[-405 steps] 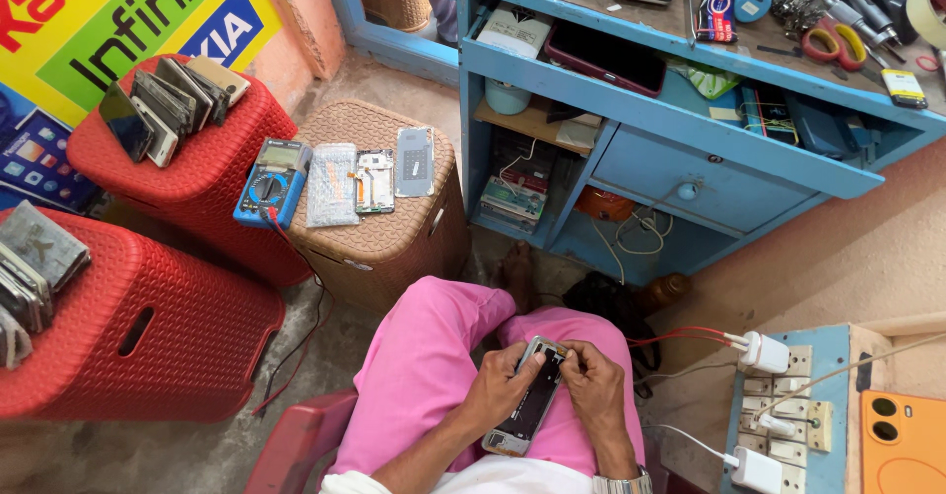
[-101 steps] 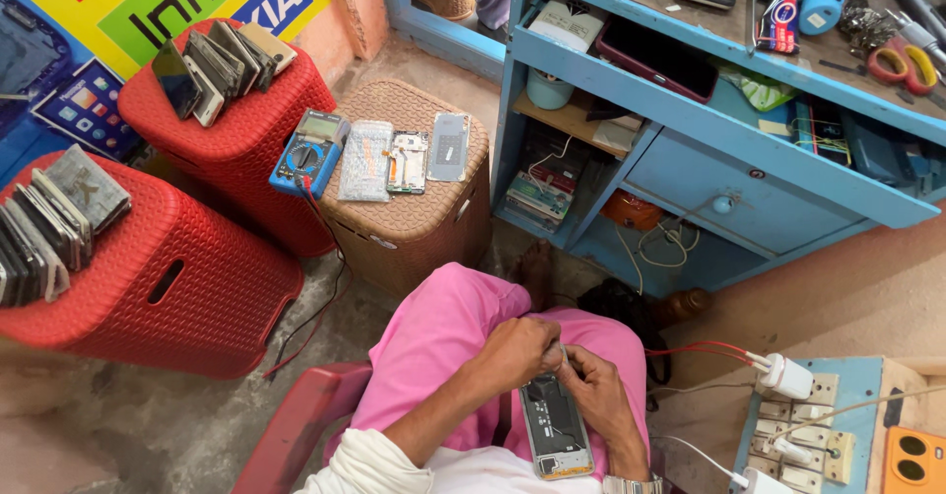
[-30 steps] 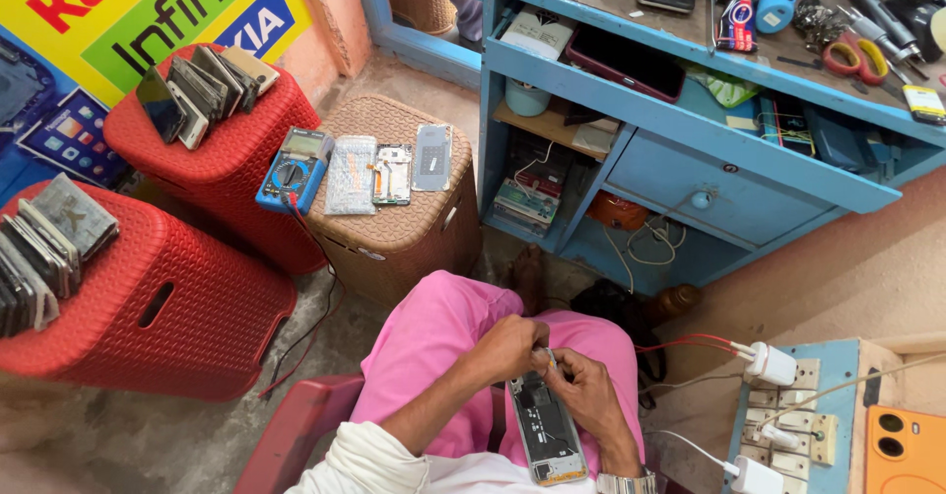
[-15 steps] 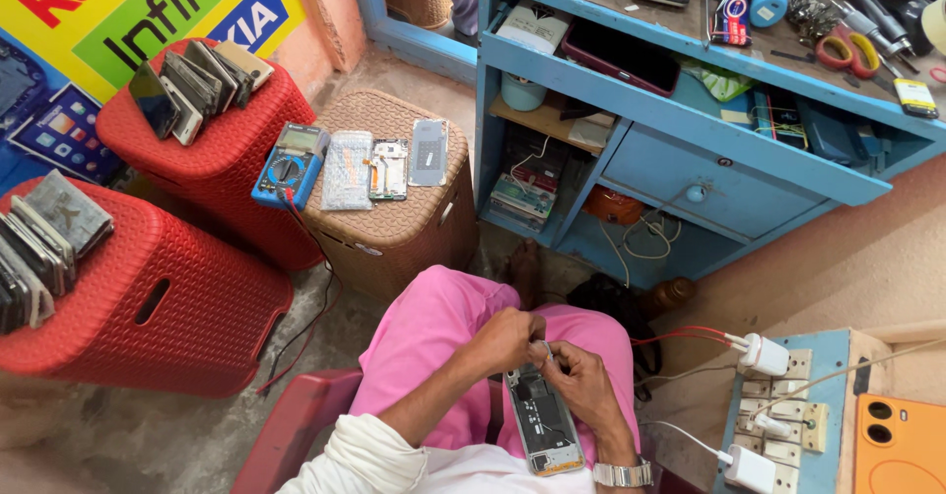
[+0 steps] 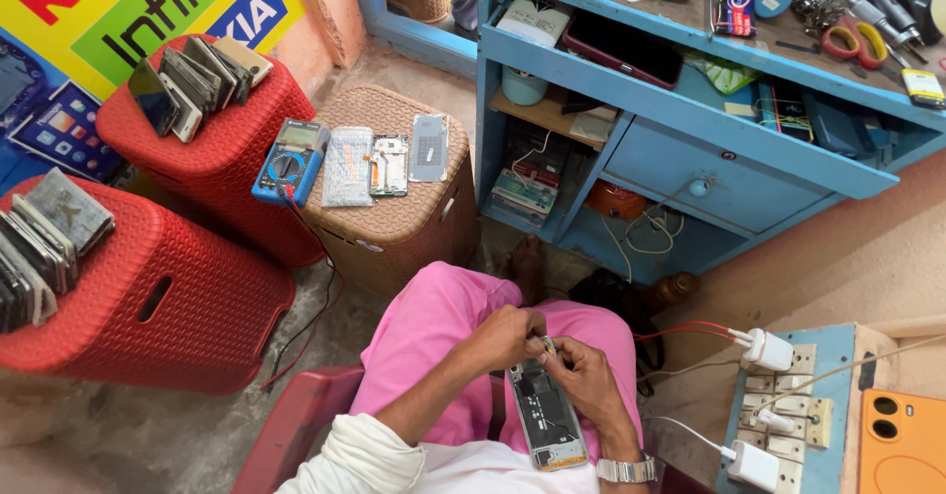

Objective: The person is repairing a disassembled smartphone while seated. They use a metal tool to pry and adjust internal components, including the battery and connectors. The person also handles a small white cable and connects it to the device.

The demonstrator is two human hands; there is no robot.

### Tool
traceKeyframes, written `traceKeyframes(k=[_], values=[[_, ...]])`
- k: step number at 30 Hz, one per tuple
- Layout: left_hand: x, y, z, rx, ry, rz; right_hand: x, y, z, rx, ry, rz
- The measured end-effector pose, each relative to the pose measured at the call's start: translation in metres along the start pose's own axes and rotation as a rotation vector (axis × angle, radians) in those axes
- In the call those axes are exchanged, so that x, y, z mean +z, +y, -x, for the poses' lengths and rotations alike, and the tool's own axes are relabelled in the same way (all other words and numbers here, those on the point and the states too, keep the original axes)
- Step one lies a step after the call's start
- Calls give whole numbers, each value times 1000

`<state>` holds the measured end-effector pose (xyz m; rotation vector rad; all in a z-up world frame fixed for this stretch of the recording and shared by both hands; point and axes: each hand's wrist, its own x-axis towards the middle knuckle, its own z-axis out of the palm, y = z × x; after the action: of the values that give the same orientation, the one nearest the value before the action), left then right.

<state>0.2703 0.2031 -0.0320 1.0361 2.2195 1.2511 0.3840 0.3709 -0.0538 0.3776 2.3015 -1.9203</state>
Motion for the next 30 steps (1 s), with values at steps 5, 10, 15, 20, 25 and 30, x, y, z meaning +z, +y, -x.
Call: traceKeyframes(k=[5,10,15,20,25,30], values=[[-1,-3,-2,-51,-26,56,-1,0,-1,-16,-17,-15],[3,-4,-3,-80,-30,62,0,-2,1,29,-2,10],[2,-4,-2,1,8,39,-2,0,-1,-17,-3,34],[-2,0,0,-85,-30,81,0,-1,0,1,-14,-42],[-3,3,-2,-76,-16,79,2,-6,2,33,17,37],[-1,-1,-3,-102,-26,127,1,-4,2,25,11,48]])
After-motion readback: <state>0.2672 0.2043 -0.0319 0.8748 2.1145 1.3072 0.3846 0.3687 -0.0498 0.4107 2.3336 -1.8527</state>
